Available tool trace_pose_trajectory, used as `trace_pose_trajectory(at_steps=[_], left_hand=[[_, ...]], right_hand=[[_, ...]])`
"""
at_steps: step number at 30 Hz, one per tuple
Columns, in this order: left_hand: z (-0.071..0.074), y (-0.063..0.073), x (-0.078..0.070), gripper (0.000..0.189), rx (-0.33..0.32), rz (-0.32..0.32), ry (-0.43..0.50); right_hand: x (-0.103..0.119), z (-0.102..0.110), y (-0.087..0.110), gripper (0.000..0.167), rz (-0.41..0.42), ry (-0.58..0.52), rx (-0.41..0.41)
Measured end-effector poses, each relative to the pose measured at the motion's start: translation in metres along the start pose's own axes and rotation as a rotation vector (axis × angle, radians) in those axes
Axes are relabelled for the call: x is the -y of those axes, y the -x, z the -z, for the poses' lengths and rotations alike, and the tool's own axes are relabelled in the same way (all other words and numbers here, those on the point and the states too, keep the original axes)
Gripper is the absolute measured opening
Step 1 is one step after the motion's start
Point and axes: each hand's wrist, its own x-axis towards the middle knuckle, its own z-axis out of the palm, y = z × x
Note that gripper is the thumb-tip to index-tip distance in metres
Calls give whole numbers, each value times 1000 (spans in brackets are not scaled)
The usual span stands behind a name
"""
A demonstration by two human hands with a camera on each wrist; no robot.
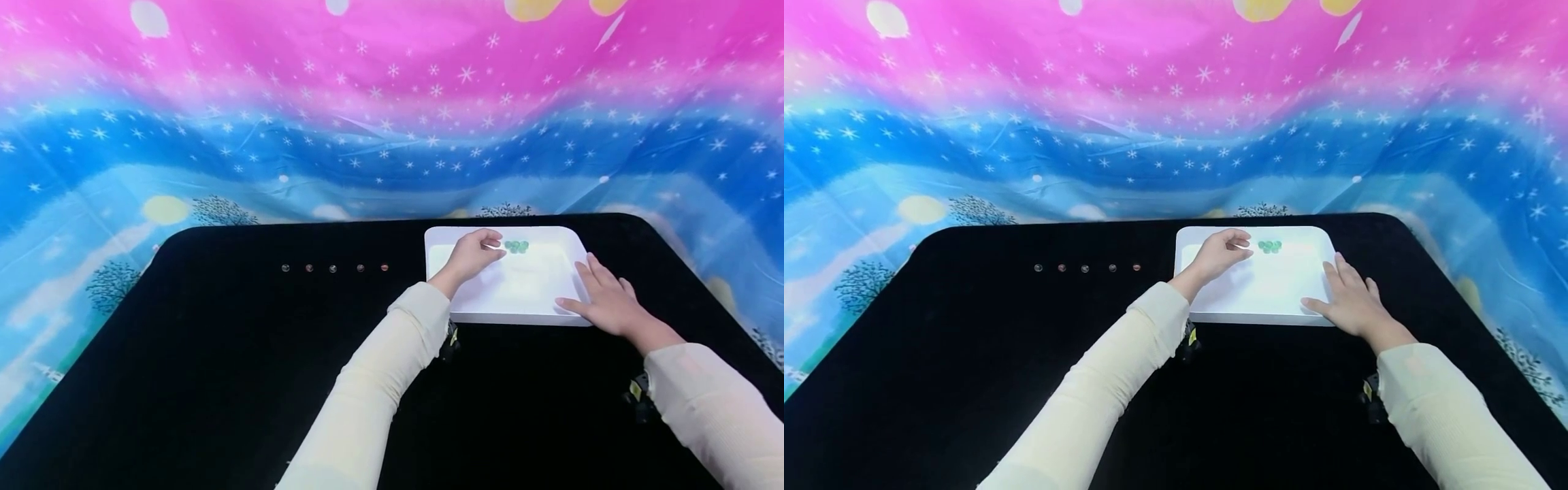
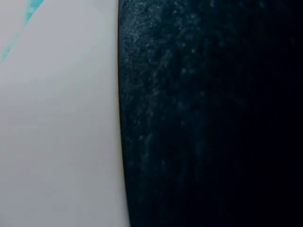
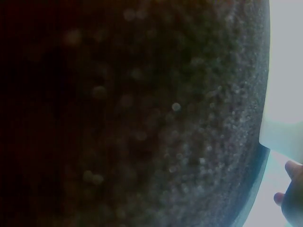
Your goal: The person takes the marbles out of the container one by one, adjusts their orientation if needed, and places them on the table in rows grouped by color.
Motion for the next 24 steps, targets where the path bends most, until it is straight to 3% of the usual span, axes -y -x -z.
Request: trace_pose_trajectory(at_steps=[14, 24], left_hand=[[-12, -10, -4, 28, -14, 43, -6], [-17, -16, -15, 26, -29, 57, 48]], right_hand=[[-3, 0, 1, 92, 1, -9, 3], [-2, 1, 1, 93, -18, 5, 22]])
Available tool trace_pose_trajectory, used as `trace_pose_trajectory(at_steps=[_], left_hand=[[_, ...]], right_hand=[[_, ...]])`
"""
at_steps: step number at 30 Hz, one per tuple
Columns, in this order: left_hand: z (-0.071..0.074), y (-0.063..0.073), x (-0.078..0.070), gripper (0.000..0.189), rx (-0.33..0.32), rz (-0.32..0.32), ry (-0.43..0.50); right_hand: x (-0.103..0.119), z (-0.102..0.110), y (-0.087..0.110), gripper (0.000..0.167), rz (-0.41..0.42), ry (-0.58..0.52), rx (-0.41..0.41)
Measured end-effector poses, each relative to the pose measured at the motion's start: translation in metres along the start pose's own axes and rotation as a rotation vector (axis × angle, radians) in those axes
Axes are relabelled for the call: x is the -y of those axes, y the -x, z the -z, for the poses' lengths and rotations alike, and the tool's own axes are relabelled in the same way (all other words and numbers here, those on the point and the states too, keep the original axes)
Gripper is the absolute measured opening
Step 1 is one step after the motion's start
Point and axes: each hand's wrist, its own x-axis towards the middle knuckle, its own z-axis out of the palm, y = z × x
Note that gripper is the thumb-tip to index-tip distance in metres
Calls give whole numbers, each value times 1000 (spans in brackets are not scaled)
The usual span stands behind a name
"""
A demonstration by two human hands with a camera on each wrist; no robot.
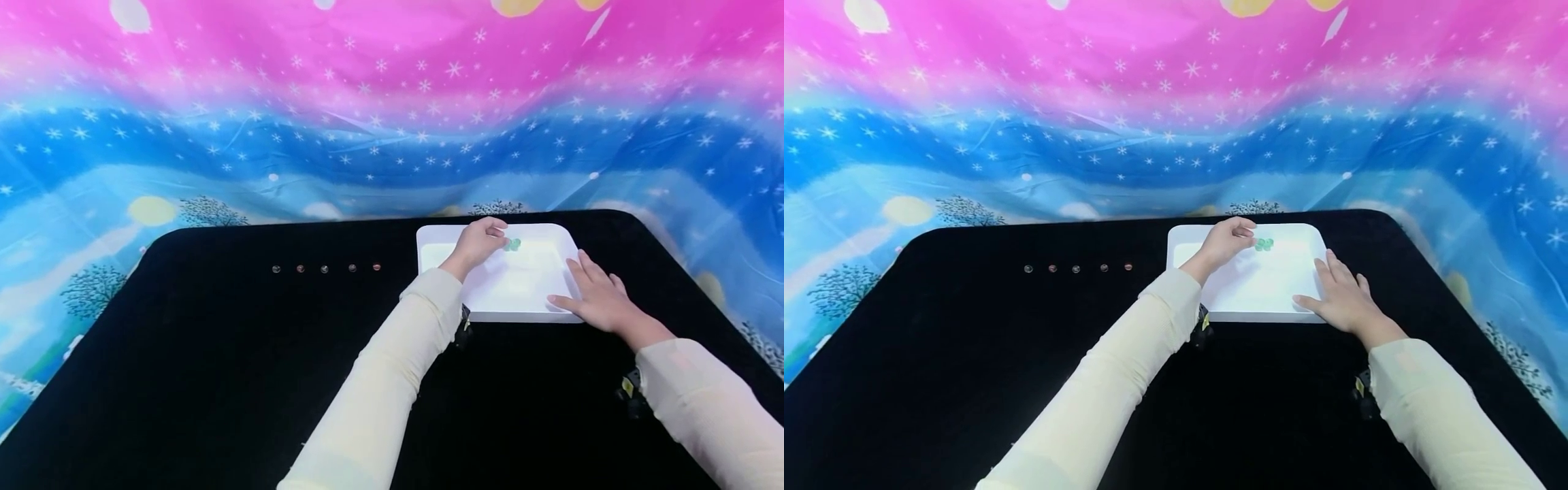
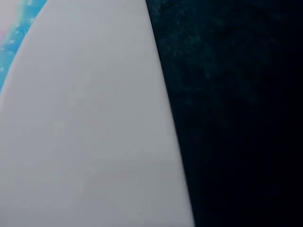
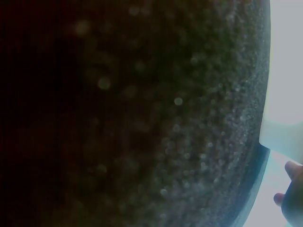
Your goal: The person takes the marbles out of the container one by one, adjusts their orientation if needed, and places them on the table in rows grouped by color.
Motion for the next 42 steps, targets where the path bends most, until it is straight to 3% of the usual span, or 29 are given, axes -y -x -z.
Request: trace_pose_trajectory(at_steps=[9, 13, 19, 31, 42], left_hand=[[-11, -9, 5, 24, -17, 48, -93], [-15, -12, 8, 23, -25, 39, -128], [-17, -13, 8, 25, 1, 6, -205], [-20, -16, 16, 30, 44, 26, -295], [-18, -19, 18, 34, 129, -1, -387]], right_hand=[[0, 1, 0, 93, -3, 14, -2], [0, 0, -1, 93, -12, 19, -3], [1, 1, -1, 94, -25, 19, -3], [0, -2, -1, 95, -17, 25, -16], [1, -1, 0, 95, -15, 29, -19]])
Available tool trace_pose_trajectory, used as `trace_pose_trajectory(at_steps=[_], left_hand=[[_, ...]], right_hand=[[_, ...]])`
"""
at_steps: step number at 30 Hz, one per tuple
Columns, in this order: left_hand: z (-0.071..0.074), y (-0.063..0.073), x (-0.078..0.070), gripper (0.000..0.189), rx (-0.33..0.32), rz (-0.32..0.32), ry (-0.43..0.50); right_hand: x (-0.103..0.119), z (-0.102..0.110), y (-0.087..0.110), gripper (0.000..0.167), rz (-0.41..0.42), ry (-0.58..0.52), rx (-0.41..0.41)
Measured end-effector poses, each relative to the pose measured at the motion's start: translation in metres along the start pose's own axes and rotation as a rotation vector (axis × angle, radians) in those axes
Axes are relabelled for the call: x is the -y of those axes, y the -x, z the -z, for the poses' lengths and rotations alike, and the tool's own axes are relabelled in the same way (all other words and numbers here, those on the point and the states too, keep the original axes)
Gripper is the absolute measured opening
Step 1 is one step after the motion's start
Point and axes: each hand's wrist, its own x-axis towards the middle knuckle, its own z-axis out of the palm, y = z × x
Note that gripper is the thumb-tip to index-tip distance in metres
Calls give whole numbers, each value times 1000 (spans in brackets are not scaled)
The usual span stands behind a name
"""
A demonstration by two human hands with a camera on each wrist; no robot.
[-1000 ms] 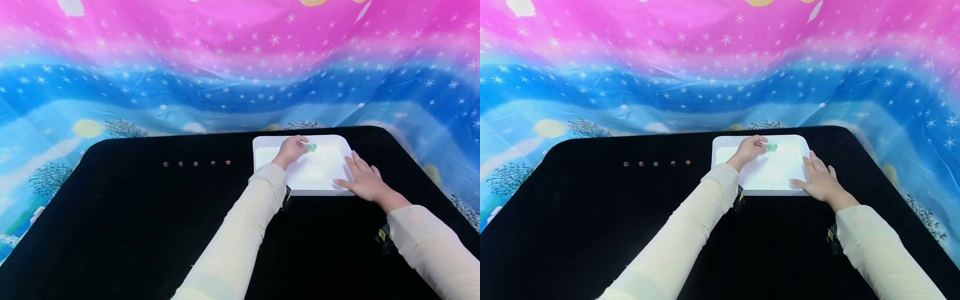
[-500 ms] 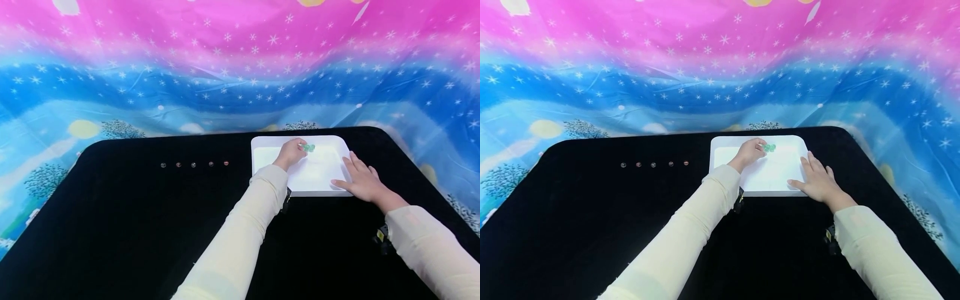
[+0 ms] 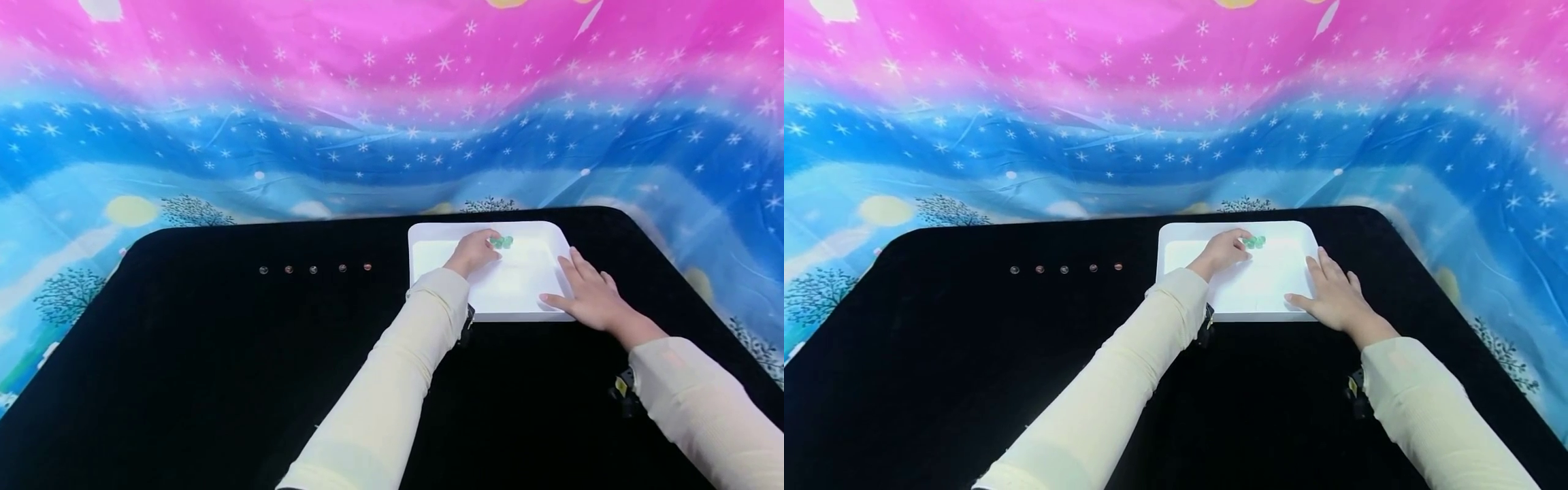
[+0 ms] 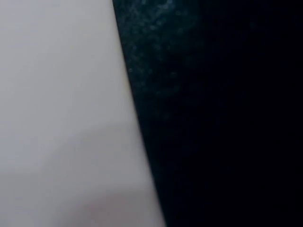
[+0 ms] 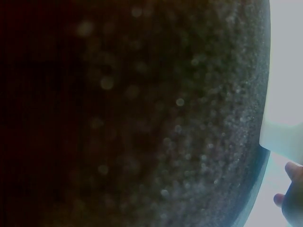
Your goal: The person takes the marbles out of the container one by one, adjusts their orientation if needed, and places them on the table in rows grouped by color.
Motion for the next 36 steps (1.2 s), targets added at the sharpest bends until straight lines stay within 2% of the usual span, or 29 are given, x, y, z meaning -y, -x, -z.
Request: trace_pose_trajectory(at_steps=[5, 14, 19, 36], left_hand=[[1, -1, 0, 35, 25, -30, -37], [3, -4, 1, 37, 35, -34, -71], [2, -5, 2, 38, 46, -59, -111], [-3, -7, 4, 31, 14, -64, -163]], right_hand=[[1, 0, 1, 95, -1, 4, -3], [2, 2, 1, 93, 7, -1, -9], [3, 2, 1, 93, 4, 1, -8], [1, -1, 0, 94, -4, 7, -9]])
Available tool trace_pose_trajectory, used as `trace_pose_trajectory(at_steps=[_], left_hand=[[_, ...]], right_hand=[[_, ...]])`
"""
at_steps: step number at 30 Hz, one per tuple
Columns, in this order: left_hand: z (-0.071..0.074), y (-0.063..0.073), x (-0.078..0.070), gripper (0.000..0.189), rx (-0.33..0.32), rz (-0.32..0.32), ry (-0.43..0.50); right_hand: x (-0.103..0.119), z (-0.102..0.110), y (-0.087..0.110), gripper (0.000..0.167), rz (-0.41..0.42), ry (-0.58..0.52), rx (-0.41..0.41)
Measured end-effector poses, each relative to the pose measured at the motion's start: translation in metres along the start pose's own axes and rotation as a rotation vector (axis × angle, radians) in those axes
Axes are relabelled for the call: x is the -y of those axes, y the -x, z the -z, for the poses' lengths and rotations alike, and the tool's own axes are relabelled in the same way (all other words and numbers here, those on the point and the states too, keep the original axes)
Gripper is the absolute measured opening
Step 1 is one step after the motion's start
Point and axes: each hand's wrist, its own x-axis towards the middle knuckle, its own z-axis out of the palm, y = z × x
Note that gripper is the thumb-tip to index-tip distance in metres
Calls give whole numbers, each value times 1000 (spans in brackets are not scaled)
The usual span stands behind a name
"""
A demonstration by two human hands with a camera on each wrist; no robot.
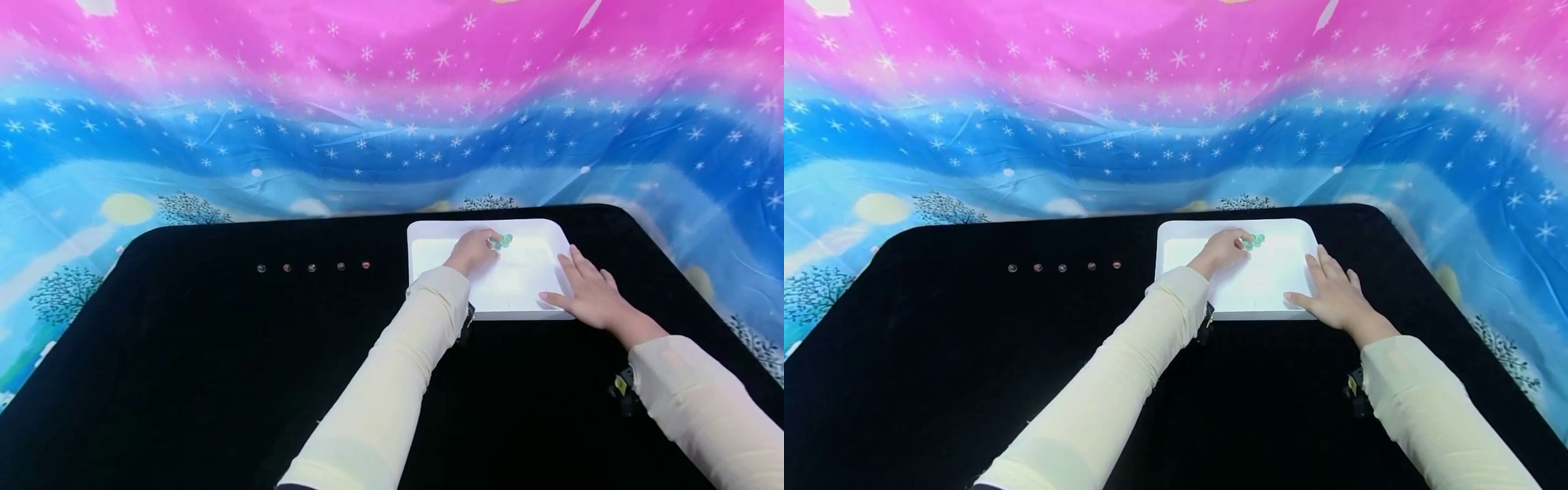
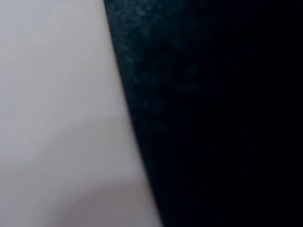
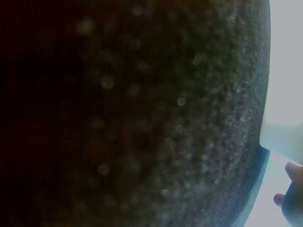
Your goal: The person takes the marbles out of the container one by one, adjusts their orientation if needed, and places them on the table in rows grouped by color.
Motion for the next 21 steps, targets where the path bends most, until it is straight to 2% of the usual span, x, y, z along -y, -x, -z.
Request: trace_pose_trajectory(at_steps=[11, 15, 19, 21], left_hand=[[1, 2, -2, 14, -10, 3, -50], [2, 1, -1, 14, 0, -2, -52], [-3, -8, 4, 13, 1, -11, -52], [-16, -29, 17, 13, -8, -36, -38]], right_hand=[[0, -1, 1, 93, 4, 6, -7], [1, 0, 0, 92, 8, 10, -8], [1, 0, 0, 92, 9, 3, -4], [0, 0, 0, 92, 6, -1, 3]])
